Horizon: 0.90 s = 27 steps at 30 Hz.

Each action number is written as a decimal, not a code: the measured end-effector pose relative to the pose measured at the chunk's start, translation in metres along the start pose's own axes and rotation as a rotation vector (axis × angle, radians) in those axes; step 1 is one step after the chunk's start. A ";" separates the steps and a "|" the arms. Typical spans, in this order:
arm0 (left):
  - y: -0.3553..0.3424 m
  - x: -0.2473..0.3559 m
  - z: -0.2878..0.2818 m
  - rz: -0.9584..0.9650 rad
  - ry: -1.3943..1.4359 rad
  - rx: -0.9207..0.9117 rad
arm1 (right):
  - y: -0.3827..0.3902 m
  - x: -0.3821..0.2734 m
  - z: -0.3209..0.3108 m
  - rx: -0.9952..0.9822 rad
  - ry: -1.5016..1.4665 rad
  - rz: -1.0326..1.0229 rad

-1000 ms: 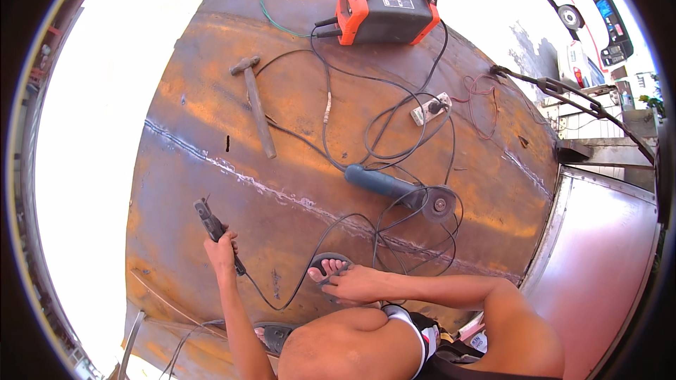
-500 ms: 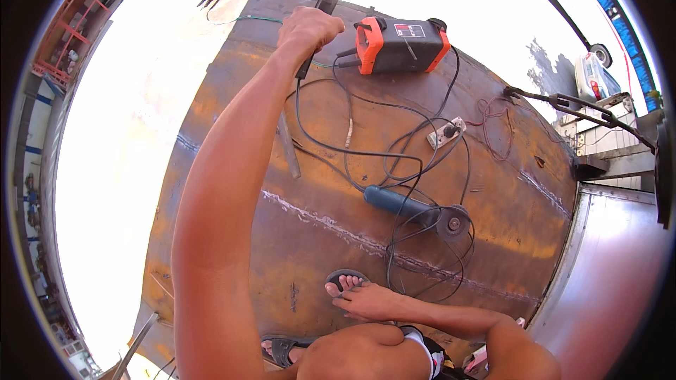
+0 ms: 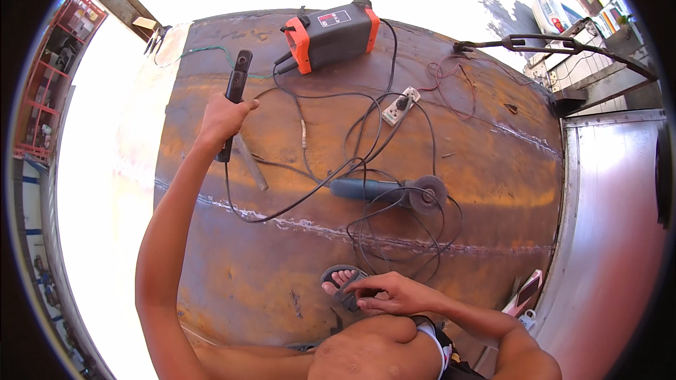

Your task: The person welds a seam on a large curved metal surface using a welding torch, then uses a hammer to chip away slag from the weld. The person repeats this cycle of welding and chipping along the seam.

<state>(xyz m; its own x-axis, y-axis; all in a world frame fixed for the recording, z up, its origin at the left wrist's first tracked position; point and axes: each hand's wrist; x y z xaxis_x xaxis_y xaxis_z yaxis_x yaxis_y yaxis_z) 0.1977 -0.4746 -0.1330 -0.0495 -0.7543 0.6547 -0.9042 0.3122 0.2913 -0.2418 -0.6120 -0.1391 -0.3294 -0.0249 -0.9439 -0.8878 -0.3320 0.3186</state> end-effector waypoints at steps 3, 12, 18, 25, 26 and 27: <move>0.045 -0.009 0.009 0.007 0.095 -0.072 | 0.027 0.000 -0.022 0.158 -0.194 0.030; 0.124 -0.095 0.015 -0.115 0.244 -0.125 | 0.231 0.144 -0.058 1.175 -0.003 0.359; 0.112 -0.128 0.026 -0.191 0.389 -0.096 | 0.420 0.243 -0.001 1.494 0.249 0.990; 0.090 -0.133 0.029 -0.226 0.427 -0.085 | 0.451 0.361 0.112 1.916 -0.362 1.425; 0.087 -0.130 0.023 -0.223 0.426 -0.068 | 0.436 0.379 0.121 2.117 -0.277 1.390; 0.085 -0.131 0.025 -0.230 0.435 -0.064 | 0.436 0.395 0.129 2.110 -0.163 1.449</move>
<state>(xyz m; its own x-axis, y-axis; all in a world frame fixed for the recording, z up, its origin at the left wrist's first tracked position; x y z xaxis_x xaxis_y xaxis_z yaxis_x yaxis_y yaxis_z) 0.1172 -0.3633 -0.2116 0.3420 -0.5010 0.7950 -0.8426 0.2110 0.4954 -0.8007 -0.6454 -0.3612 -0.6073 0.7580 -0.2379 0.7480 0.6465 0.1501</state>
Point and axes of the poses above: each hand's wrist, its own y-axis away from the middle knuckle, its own z-axis out of the palm, x = y × z, and after that the axes turned 1 degree about y, right-handed
